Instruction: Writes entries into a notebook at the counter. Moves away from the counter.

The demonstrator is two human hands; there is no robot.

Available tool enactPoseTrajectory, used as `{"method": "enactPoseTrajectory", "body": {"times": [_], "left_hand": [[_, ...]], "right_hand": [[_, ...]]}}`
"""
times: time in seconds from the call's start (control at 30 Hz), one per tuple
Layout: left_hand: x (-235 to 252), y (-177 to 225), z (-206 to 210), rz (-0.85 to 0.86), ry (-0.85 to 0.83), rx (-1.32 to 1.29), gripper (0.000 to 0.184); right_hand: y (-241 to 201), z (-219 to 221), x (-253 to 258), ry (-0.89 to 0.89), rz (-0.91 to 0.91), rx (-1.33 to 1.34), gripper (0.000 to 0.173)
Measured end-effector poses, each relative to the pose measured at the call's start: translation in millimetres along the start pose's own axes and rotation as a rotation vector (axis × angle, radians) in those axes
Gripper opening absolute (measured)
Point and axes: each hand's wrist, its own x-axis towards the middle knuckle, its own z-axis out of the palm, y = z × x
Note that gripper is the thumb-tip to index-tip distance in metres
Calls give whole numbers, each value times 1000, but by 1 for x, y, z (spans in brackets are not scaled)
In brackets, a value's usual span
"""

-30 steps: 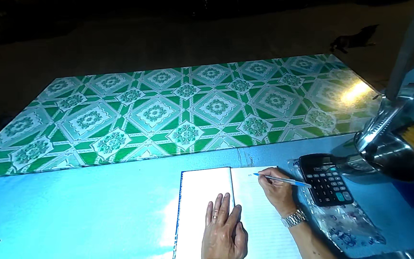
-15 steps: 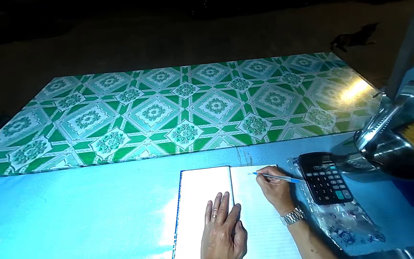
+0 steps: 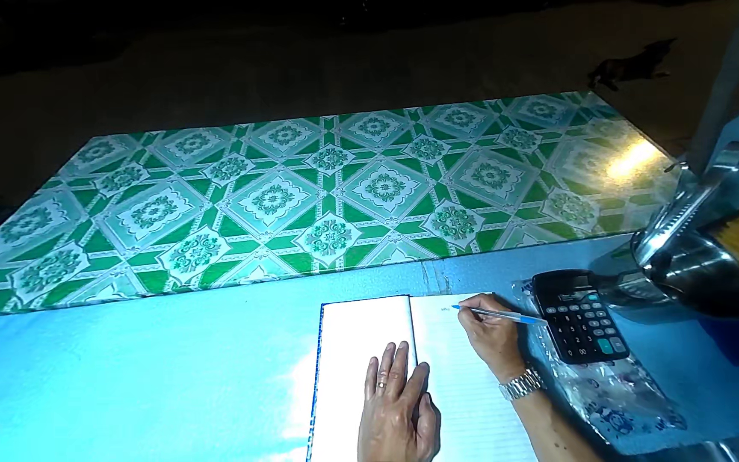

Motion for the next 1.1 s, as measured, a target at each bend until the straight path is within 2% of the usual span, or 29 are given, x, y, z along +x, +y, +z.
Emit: {"method": "enactPoseTrajectory", "body": {"times": [0.17, 0.33, 0.77, 0.97, 1.1], "left_hand": [[-1, 0, -1, -4, -5, -4, 41], [1, 1, -6, -10, -42, -17, 40], [3, 2, -5, -6, -44, -12, 39], [1, 1, -6, -6, -74, -32, 40], [1, 0, -4, -6, -87, -47, 42]], "right_hand": [[-1, -3, 0, -44, 31, 80, 9], [2, 0, -1, -132, -34, 60, 10], [1, 5, 1, -124, -23, 26, 11], [-2, -16, 1, 30, 98, 190, 10], [1, -32, -8, 171, 90, 142, 11]]}}
